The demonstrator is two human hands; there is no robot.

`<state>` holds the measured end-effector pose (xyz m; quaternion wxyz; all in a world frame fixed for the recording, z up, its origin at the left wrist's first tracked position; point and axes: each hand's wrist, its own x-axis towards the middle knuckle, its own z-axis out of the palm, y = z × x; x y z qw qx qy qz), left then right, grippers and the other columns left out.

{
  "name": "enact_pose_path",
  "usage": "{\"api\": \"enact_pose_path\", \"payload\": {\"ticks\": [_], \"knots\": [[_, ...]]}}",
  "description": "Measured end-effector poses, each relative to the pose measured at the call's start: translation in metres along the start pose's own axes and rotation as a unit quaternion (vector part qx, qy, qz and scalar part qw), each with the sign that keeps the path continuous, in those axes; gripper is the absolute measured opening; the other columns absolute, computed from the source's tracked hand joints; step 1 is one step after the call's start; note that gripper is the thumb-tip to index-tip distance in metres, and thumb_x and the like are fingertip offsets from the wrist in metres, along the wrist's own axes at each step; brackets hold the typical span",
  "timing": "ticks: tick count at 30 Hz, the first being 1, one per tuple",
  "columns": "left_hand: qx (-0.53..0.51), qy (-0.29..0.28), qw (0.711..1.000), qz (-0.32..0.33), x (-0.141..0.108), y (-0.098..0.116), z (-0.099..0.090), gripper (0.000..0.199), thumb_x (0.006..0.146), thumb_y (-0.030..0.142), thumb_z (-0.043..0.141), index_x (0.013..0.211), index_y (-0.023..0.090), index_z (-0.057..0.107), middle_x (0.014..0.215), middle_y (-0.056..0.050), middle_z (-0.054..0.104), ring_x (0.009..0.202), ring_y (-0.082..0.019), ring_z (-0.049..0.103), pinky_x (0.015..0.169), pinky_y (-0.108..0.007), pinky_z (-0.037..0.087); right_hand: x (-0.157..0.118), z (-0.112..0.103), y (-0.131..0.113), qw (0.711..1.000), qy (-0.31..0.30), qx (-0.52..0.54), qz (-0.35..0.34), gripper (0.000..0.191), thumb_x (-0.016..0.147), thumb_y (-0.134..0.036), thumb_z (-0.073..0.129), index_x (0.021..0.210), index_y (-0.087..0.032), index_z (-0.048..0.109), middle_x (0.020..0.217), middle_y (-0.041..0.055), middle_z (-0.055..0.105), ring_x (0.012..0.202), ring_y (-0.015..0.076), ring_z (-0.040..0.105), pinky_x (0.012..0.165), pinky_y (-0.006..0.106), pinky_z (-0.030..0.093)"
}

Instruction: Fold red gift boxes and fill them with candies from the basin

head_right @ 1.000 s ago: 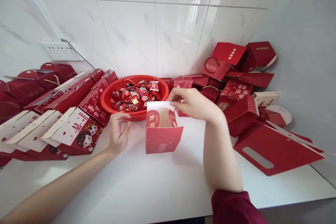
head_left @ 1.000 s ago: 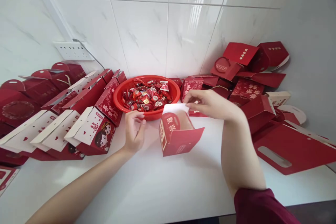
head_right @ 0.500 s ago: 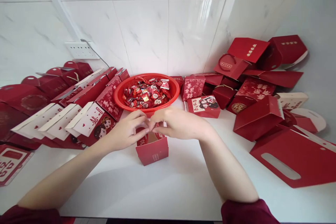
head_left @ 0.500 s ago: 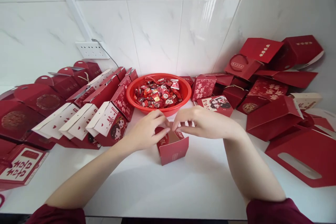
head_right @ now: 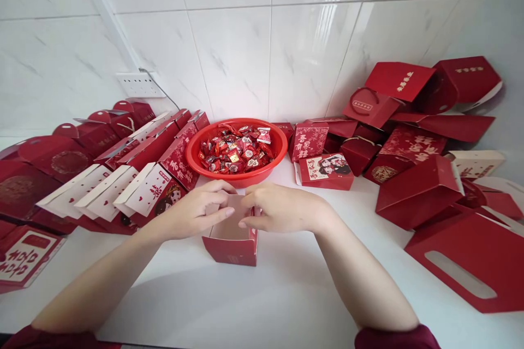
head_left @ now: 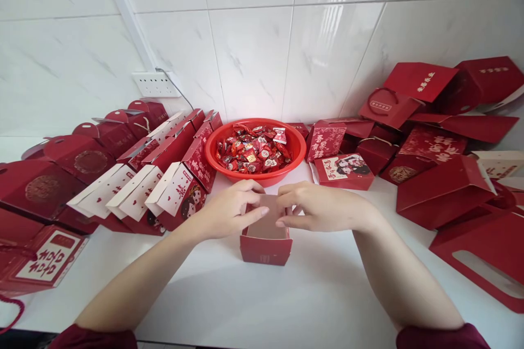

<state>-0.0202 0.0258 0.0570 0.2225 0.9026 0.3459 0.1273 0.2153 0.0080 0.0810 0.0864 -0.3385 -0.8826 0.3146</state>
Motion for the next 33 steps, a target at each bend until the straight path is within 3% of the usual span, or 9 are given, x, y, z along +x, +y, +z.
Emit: {"api": "enact_pose_path", "payload": {"ticks": [3,8,12,15,19,22,26,29,33], "knots": [[0.035,0.009,0.999,-0.008,-0.002,-0.004,-0.011,0.033,0.097,0.036,0.048,0.075,0.017,0.065,0.114,-0.004,0.062,0.096,-0.018,0.062,0.082,-0.029,0.047,-0.004,-0.004,0.007,0.999,0.01,-0.022,0.039,0.018,0.09,-0.029,0.059,0.081,-0.018,0.07,0.09,0.0048,0.065,0.072,0.0146,0.058,0.065,0.026,0.044],[0.023,-0.111,0.994,0.01,-0.006,-0.01,-0.026,0.017,0.092,0.028,0.054,0.1,0.023,0.068,0.116,-0.002,0.063,0.095,-0.017,0.064,0.079,-0.024,0.048,-0.007,-0.014,0.019,0.994,0.013,-0.021,0.104,0.015,0.08,-0.015,0.06,0.09,-0.02,0.069,0.094,0.0032,0.07,0.082,0.0171,0.063,0.066,0.025,0.044],[0.028,-0.155,0.988,-0.008,-0.008,-0.017,-0.027,0.056,0.081,0.042,0.07,0.134,0.033,0.053,0.133,0.0,0.058,0.117,-0.023,0.06,0.091,-0.027,0.047,-0.005,-0.018,0.023,0.987,0.001,-0.058,0.151,0.014,0.075,-0.013,0.063,0.086,-0.02,0.068,0.092,0.0027,0.069,0.078,0.0166,0.061,0.061,0.025,0.041],[0.007,-0.225,0.974,-0.022,-0.007,-0.023,-0.025,0.062,0.076,0.047,0.073,0.134,0.034,0.054,0.13,-0.002,0.061,0.113,-0.025,0.063,0.089,-0.027,0.049,-0.001,-0.013,0.029,0.981,-0.006,-0.094,0.168,0.007,0.071,-0.013,0.064,0.074,-0.019,0.065,0.081,0.0012,0.068,0.068,0.0144,0.057,0.056,0.024,0.036],[-0.047,-0.329,0.943,-0.03,-0.004,-0.029,-0.026,0.055,0.077,0.032,0.07,0.131,0.033,0.059,0.124,-0.002,0.065,0.106,-0.024,0.065,0.084,-0.026,0.05,0.005,-0.005,0.035,0.98,-0.046,-0.096,0.166,0.007,0.073,-0.015,0.061,0.072,-0.019,0.066,0.076,0.0005,0.068,0.064,0.0134,0.056,0.053,0.025,0.033],[-0.079,-0.355,0.931,-0.016,0.001,-0.032,-0.026,0.051,0.076,0.027,0.07,0.127,0.034,0.062,0.124,0.001,0.067,0.114,-0.024,0.062,0.093,-0.026,0.046,0.008,-0.002,0.031,0.977,-0.063,-0.104,0.176,0.021,0.081,-0.033,0.059,0.067,-0.019,0.065,0.068,0.003,0.065,0.059,0.0149,0.055,0.051,0.027,0.032],[-0.057,-0.331,0.941,-0.048,0.005,-0.03,-0.021,0.033,0.071,0.035,0.077,0.104,0.031,0.073,0.097,0.002,0.073,0.091,-0.021,0.067,0.074,-0.022,0.047,0.015,0.004,0.023,0.966,-0.062,-0.157,0.196,0.045,0.076,-0.06,0.062,0.063,-0.018,0.065,0.063,0.0064,0.063,0.057,0.0186,0.055,0.049,0.029,0.032],[0.004,-0.286,0.956,-0.068,0.004,-0.024,-0.015,0.033,0.069,0.046,0.079,0.099,0.031,0.075,0.09,0.001,0.071,0.079,-0.019,0.066,0.063,-0.022,0.046,0.019,0.009,0.02,0.966,-0.078,-0.187,0.16,0.028,0.074,-0.045,0.065,0.064,-0.018,0.066,0.063,0.0066,0.064,0.057,0.0191,0.055,0.051,0.029,0.033],[0.099,-0.164,0.982,-0.002,-0.004,-0.012,-0.012,0.031,0.075,0.052,0.075,0.1,0.033,0.075,0.124,-0.002,0.061,0.101,-0.026,0.065,0.077,-0.031,0.051,0.019,0.007,0.02,0.974,-0.057,-0.176,0.133,0.024,0.073,-0.018,0.056,0.049,-0.018,0.055,0.05,0.003,0.057,0.048,0.0138,0.046,0.052,0.029,0.03]]}}
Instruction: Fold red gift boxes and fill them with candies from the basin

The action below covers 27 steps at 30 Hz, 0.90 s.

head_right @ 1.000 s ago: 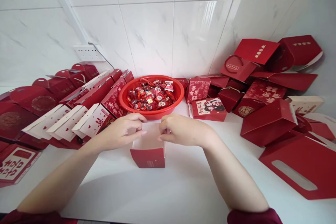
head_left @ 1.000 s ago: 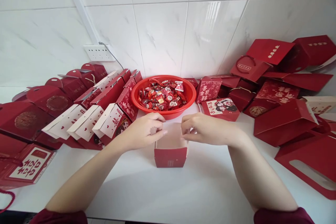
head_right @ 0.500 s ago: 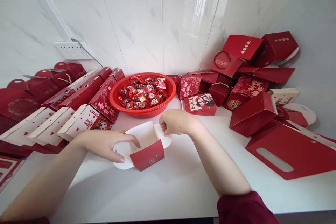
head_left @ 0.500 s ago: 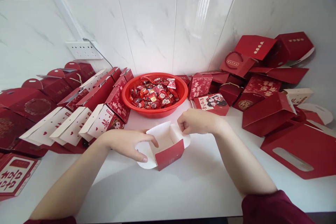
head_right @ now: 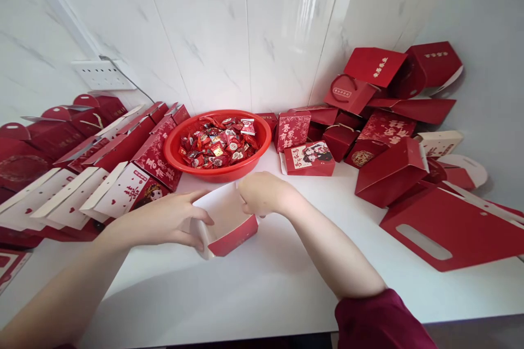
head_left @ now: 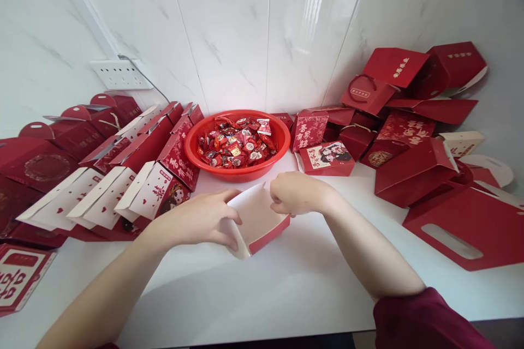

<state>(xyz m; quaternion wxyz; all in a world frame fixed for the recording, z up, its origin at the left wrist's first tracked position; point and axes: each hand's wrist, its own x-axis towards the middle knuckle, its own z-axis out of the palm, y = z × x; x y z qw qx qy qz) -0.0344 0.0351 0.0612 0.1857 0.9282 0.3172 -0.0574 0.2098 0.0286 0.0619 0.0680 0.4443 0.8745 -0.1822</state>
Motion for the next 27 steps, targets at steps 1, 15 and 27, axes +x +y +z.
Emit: {"api": "enact_pose_path", "payload": {"ticks": [1,15,27], "knots": [[0.03,0.041,0.999,0.014,-0.002,0.003,0.0,0.028,0.079,0.049,0.073,0.101,0.032,0.073,0.133,-0.002,0.056,0.111,-0.029,0.061,0.084,-0.035,0.051,-0.001,-0.001,0.002,1.0,0.014,0.016,0.0,0.024,0.072,-0.016,0.054,0.049,-0.017,0.053,0.049,0.0015,0.055,0.047,0.0121,0.042,0.051,0.029,0.028],[0.122,0.076,0.988,0.063,-0.008,0.026,0.003,0.024,0.081,0.004,0.05,0.088,0.021,0.065,0.091,-0.004,0.06,0.088,-0.021,0.057,0.077,-0.034,0.044,-0.008,-0.008,0.01,0.971,0.083,0.17,-0.143,0.046,0.075,-0.029,0.074,0.119,-0.021,0.061,0.119,0.006,0.063,0.101,0.0196,0.059,0.081,0.028,0.046],[-0.007,-0.09,0.994,0.054,-0.008,0.015,-0.007,0.03,0.091,0.023,0.051,0.117,0.027,0.065,0.106,-0.004,0.059,0.096,-0.02,0.061,0.085,-0.03,0.043,-0.014,-0.011,0.015,0.973,0.004,0.135,-0.186,0.103,0.061,-0.046,0.086,0.15,-0.025,0.038,0.166,0.0074,0.004,0.151,0.0342,0.006,0.12,0.046,0.016]]}}
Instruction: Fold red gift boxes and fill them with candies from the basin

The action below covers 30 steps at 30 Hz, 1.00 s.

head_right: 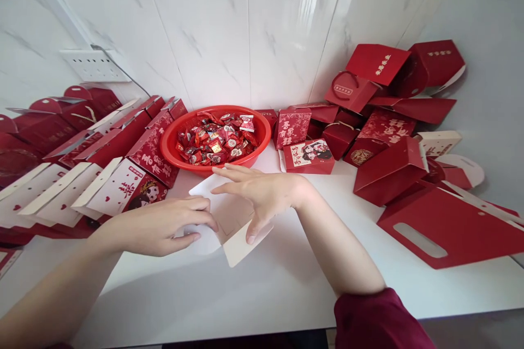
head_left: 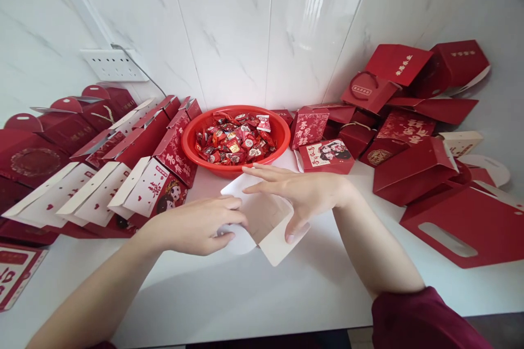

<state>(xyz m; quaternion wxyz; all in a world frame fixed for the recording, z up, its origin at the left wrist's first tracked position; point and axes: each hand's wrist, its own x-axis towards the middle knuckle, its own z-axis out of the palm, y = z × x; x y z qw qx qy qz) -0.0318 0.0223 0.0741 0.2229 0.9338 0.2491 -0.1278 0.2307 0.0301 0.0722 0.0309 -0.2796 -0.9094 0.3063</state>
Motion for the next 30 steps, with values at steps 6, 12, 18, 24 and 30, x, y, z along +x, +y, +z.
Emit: {"api": "enact_pose_path", "payload": {"ticks": [6,12,18,24,30], "knots": [[0.022,0.034,0.999,0.025,0.01,-0.003,0.005,0.02,0.091,0.019,0.054,0.103,0.025,0.069,0.091,-0.002,0.06,0.086,-0.018,0.06,0.075,-0.027,0.041,0.006,0.008,0.005,0.997,-0.042,-0.016,0.064,0.13,0.056,-0.042,0.088,0.158,-0.019,0.011,0.164,0.0112,-0.008,0.151,0.0342,-0.004,0.122,0.046,0.009],[0.07,0.095,0.99,0.072,0.019,-0.01,0.017,0.017,0.09,0.012,0.055,0.081,0.02,0.067,0.076,0.0,0.059,0.08,-0.017,0.057,0.072,-0.028,0.039,0.015,0.02,0.008,0.992,-0.063,-0.008,0.112,0.132,0.046,-0.042,0.091,0.156,-0.016,0.023,0.161,0.0192,0.021,0.148,0.0407,0.017,0.118,0.049,0.025],[0.126,0.144,0.973,0.127,0.027,-0.015,0.021,0.017,0.085,0.026,0.07,0.069,0.019,0.067,0.076,0.0,0.058,0.078,-0.017,0.054,0.077,-0.031,0.038,0.013,0.027,-0.006,0.99,-0.048,-0.078,0.109,0.119,0.053,-0.045,0.088,0.152,-0.008,0.033,0.156,0.0248,0.031,0.147,0.0414,0.021,0.119,0.054,0.017],[0.081,0.177,0.968,0.16,0.036,-0.013,0.025,0.03,0.079,0.045,0.075,0.065,0.019,0.066,0.102,-0.004,0.063,0.104,-0.023,0.056,0.111,-0.045,0.027,-0.002,0.024,-0.02,0.978,0.04,-0.133,0.158,0.065,0.077,-0.03,0.072,0.136,-0.009,0.054,0.146,0.0223,0.047,0.142,0.0391,0.034,0.117,0.054,0.023],[-0.01,0.214,0.967,0.135,0.05,-0.011,0.042,0.04,0.074,0.054,0.076,0.071,0.018,0.06,0.142,-0.012,0.048,0.137,-0.032,0.038,0.115,-0.048,0.03,0.0,0.035,0.009,0.974,0.04,-0.034,0.219,0.077,0.091,-0.043,0.052,0.153,-0.004,0.027,0.16,0.0203,0.022,0.149,0.0347,0.017,0.12,0.048,0.023]]}}
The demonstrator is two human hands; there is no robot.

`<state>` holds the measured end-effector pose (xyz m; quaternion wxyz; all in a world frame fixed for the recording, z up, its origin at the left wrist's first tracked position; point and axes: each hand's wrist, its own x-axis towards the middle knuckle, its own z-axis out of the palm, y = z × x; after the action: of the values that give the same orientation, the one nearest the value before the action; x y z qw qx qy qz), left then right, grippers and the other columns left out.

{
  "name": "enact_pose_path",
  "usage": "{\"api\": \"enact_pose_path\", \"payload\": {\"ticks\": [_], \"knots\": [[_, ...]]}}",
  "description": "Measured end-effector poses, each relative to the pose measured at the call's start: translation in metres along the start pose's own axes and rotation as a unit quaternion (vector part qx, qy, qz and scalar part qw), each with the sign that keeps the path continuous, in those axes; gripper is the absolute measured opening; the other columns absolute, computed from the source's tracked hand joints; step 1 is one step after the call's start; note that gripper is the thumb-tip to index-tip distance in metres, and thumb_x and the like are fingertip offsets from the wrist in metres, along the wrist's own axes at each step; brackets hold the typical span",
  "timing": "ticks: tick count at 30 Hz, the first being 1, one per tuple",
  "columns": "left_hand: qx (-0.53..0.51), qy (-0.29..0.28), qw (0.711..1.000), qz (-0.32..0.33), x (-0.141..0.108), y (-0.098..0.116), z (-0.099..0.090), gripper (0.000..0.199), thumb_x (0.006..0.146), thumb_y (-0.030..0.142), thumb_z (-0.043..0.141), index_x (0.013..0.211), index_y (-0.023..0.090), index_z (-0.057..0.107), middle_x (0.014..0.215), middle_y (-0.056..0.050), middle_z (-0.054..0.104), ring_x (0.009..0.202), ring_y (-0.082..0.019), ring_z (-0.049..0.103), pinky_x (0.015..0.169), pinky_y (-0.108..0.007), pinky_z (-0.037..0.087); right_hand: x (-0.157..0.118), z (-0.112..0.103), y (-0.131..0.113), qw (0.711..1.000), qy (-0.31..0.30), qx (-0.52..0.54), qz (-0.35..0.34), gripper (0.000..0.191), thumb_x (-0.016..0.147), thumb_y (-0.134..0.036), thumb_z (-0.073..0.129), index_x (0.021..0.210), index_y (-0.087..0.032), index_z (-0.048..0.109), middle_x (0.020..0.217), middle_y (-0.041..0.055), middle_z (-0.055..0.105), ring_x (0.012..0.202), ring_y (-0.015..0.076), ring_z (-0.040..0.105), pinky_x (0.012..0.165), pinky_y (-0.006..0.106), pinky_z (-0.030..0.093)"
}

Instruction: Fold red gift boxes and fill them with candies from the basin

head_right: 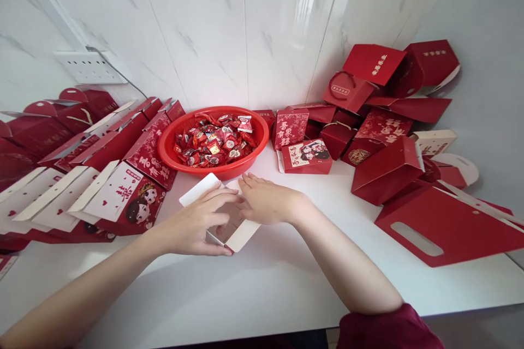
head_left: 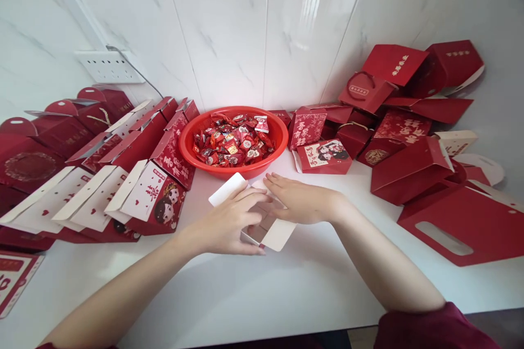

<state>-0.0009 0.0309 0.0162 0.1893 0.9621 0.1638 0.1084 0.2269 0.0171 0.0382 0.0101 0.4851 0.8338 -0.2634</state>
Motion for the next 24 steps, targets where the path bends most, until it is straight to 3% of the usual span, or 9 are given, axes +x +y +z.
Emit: {"api": "enact_pose_path", "payload": {"ticks": [2,4,6,9,12,15,18,21,24], "knots": [[-0.034,-0.009,0.999,-0.024,-0.001,-0.001,-0.003,0.04,0.072,0.055,0.077,0.086,0.02,0.063,0.151,-0.01,0.038,0.144,-0.033,0.028,0.115,-0.049,0.033,0.001,0.004,0.008,0.998,-0.002,0.052,-0.036,0.072,0.093,-0.047,0.048,0.154,-0.012,0.029,0.16,0.0148,0.026,0.147,0.0321,0.026,0.118,0.046,0.027],[-0.067,-0.044,0.996,-0.029,-0.003,-0.002,-0.012,0.049,0.069,0.055,0.079,0.104,0.024,0.063,0.156,-0.008,0.03,0.148,-0.033,0.022,0.115,-0.049,0.035,0.0,0.007,0.014,0.992,-0.009,0.111,-0.064,0.066,0.094,-0.051,0.047,0.151,-0.02,0.036,0.154,0.0105,0.042,0.136,0.0306,0.046,0.11,0.044,0.039],[-0.064,-0.071,0.995,-0.03,-0.005,-0.004,-0.023,0.061,0.067,0.055,0.081,0.118,0.027,0.06,0.157,-0.008,0.03,0.149,-0.033,0.02,0.118,-0.052,0.028,-0.002,0.008,0.016,0.988,-0.01,0.139,-0.067,0.065,0.095,-0.054,0.046,0.15,-0.021,0.037,0.146,0.011,0.051,0.124,0.0299,0.057,0.101,0.042,0.045],[0.006,-0.06,0.997,-0.057,-0.009,-0.009,-0.037,0.08,0.063,0.06,0.08,0.13,0.027,0.055,0.154,-0.011,0.036,0.147,-0.036,0.023,0.121,-0.06,0.004,-0.005,0.01,0.014,0.994,0.033,0.095,-0.046,0.059,0.098,-0.048,0.042,0.148,-0.018,0.041,0.143,0.0136,0.054,0.123,0.031,0.057,0.097,0.041,0.045],[0.038,-0.053,0.995,-0.078,-0.013,-0.015,-0.04,0.099,0.059,0.066,0.079,0.143,0.027,0.045,0.153,-0.012,0.039,0.146,-0.037,0.025,0.12,-0.06,-0.002,-0.005,0.011,0.009,0.998,0.062,0.008,-0.018,0.038,0.1,-0.036,0.04,0.122,-0.02,0.066,0.116,0.0117,0.071,0.103,0.0292,0.067,0.08,0.037,0.046],[0.004,-0.075,0.995,-0.066,-0.015,-0.017,-0.033,0.107,0.061,0.065,0.078,0.151,0.029,0.033,0.157,-0.012,0.034,0.148,-0.036,0.022,0.121,-0.06,-0.002,-0.002,0.012,0.006,0.991,0.094,-0.091,-0.016,0.033,0.099,-0.028,0.043,0.091,-0.019,0.073,0.087,0.0106,0.075,0.082,0.0266,0.068,0.065,0.033,0.038],[-0.034,-0.082,0.993,-0.077,-0.012,-0.015,-0.02,0.113,0.065,0.064,0.077,0.156,0.027,0.021,0.161,-0.013,0.024,0.149,-0.038,0.017,0.121,-0.061,0.003,0.005,0.013,0.01,0.981,0.139,-0.132,-0.03,0.031,0.098,-0.024,0.044,0.087,-0.019,0.073,0.082,0.0097,0.075,0.075,0.0237,0.067,0.062,0.031,0.033],[-0.044,-0.021,0.992,-0.115,-0.006,-0.014,-0.003,0.111,0.068,0.061,0.076,0.156,0.027,0.017,0.161,-0.013,0.021,0.149,-0.038,0.016,0.121,-0.059,0.014,0.013,0.016,0.02,0.973,0.214,-0.087,-0.023,0.031,0.099,-0.025,0.042,0.094,-0.02,0.073,0.087,0.0083,0.075,0.078,0.0222,0.066,0.065,0.03,0.034],[-0.089,0.081,0.986,-0.115,0.0,-0.017,0.021,0.105,0.071,0.052,0.077,0.155,0.025,0.019,0.155,-0.014,0.027,0.144,-0.035,0.025,0.119,-0.053,0.025,0.024,0.025,0.03,0.962,0.265,0.037,-0.053,0.031,0.099,-0.032,0.043,0.101,-0.021,0.072,0.094,0.0058,0.075,0.083,0.0213,0.066,0.07,0.029,0.039]]}}
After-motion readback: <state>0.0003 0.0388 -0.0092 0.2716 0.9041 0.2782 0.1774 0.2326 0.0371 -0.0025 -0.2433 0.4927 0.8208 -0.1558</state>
